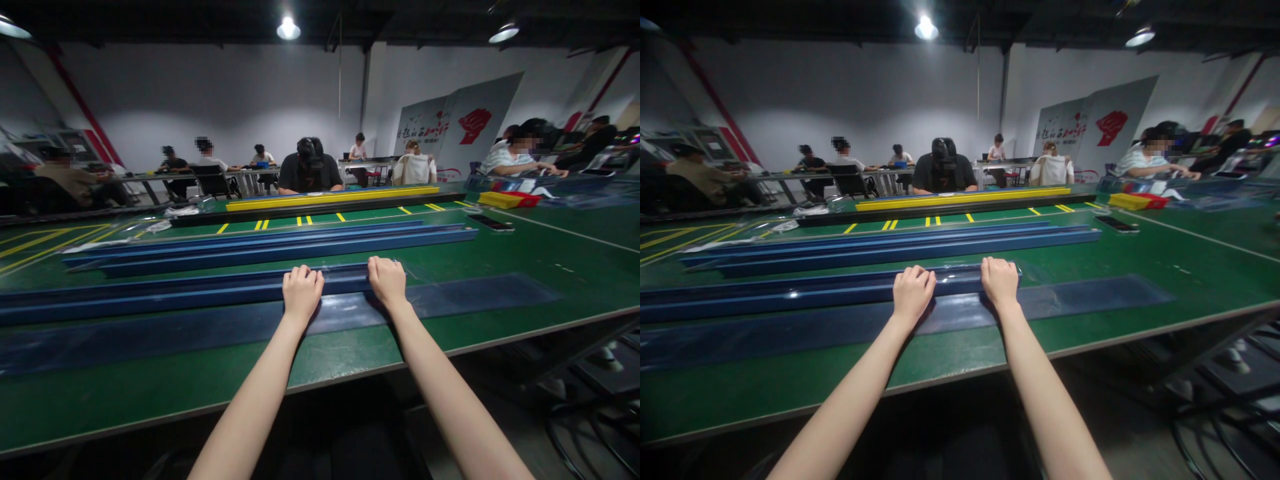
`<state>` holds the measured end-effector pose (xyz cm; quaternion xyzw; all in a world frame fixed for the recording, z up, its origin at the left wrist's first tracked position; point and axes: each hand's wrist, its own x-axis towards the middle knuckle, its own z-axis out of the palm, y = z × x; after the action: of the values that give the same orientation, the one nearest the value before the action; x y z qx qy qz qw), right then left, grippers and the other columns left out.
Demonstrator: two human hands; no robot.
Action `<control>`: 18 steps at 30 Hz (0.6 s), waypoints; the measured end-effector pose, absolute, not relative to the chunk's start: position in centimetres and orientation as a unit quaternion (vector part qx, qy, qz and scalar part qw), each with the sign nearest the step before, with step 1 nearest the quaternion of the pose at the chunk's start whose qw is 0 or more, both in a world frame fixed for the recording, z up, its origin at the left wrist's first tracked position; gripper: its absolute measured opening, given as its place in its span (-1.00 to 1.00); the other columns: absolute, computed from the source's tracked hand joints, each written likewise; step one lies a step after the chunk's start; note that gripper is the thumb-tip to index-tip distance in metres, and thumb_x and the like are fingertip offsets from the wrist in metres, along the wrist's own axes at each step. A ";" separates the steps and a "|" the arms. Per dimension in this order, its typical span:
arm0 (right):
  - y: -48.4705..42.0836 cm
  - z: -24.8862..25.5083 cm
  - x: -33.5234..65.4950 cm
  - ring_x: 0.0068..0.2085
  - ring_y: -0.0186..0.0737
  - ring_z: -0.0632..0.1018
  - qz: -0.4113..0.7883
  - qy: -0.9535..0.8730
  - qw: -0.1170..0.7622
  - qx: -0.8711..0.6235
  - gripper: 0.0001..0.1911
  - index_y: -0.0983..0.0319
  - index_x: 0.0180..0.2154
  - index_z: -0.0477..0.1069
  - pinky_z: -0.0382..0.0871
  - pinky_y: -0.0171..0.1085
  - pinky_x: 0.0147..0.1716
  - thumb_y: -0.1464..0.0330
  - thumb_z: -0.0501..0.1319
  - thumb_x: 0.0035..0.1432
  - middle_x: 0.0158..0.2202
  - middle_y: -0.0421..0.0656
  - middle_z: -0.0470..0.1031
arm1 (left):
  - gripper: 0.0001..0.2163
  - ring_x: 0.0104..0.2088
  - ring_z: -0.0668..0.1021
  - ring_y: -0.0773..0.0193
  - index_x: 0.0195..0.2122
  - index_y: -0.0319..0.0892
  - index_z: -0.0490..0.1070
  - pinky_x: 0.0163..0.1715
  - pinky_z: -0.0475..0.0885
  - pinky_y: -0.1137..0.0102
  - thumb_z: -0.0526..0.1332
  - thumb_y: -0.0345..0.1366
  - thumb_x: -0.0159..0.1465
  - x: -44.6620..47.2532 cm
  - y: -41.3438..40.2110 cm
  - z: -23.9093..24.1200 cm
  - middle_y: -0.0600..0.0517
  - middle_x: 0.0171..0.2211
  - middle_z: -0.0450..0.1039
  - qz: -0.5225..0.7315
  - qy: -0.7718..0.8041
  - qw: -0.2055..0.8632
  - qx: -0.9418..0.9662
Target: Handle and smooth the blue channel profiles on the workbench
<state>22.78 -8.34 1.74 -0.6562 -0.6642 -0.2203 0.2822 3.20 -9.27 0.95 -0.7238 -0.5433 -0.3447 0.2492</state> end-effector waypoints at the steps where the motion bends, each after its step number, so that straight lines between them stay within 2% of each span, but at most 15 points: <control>1: -8.3 1.7 22.8 -0.39 -0.27 0.43 -0.223 -0.657 0.279 -0.664 -0.60 0.26 -0.47 0.36 -0.03 -0.27 -0.35 0.33 -0.16 0.24 -0.46 -0.10 0.49 | -0.73 -0.35 0.40 0.20 -0.51 -0.18 0.43 -0.37 0.15 0.32 0.02 -0.27 0.25 3.2 -9.3 0.9 -0.02 -0.41 0.44 -0.343 -0.542 0.253 -0.724; 11: -8.4 1.6 22.4 -0.37 -0.27 0.43 -0.219 -0.686 0.263 -0.642 -0.60 0.25 -0.50 0.35 -0.02 -0.27 -0.35 0.32 -0.15 0.24 -0.45 -0.11 0.50 | -0.80 -0.27 0.41 0.21 -0.31 -0.17 0.43 -0.25 0.21 0.32 0.03 -0.29 0.24 3.5 -9.9 1.3 -0.02 -0.32 0.43 -0.337 -0.468 0.216 -0.788; 18: -8.3 1.3 22.0 -0.25 -0.27 0.43 -0.195 -0.747 0.268 -0.576 -0.63 0.24 -0.39 0.39 0.02 -0.30 -0.30 0.31 -0.13 0.24 -0.33 -0.10 0.50 | -0.76 -0.21 0.40 0.20 -0.17 -0.17 0.41 -0.21 0.24 0.30 0.01 -0.28 0.25 3.6 -9.9 0.9 -0.04 -0.24 0.41 -0.310 -0.431 0.191 -0.825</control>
<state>22.04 -8.28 1.26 -0.5763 -0.7471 -0.1946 0.2679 3.63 -9.88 0.95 -0.8254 -0.4312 -0.3104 0.1908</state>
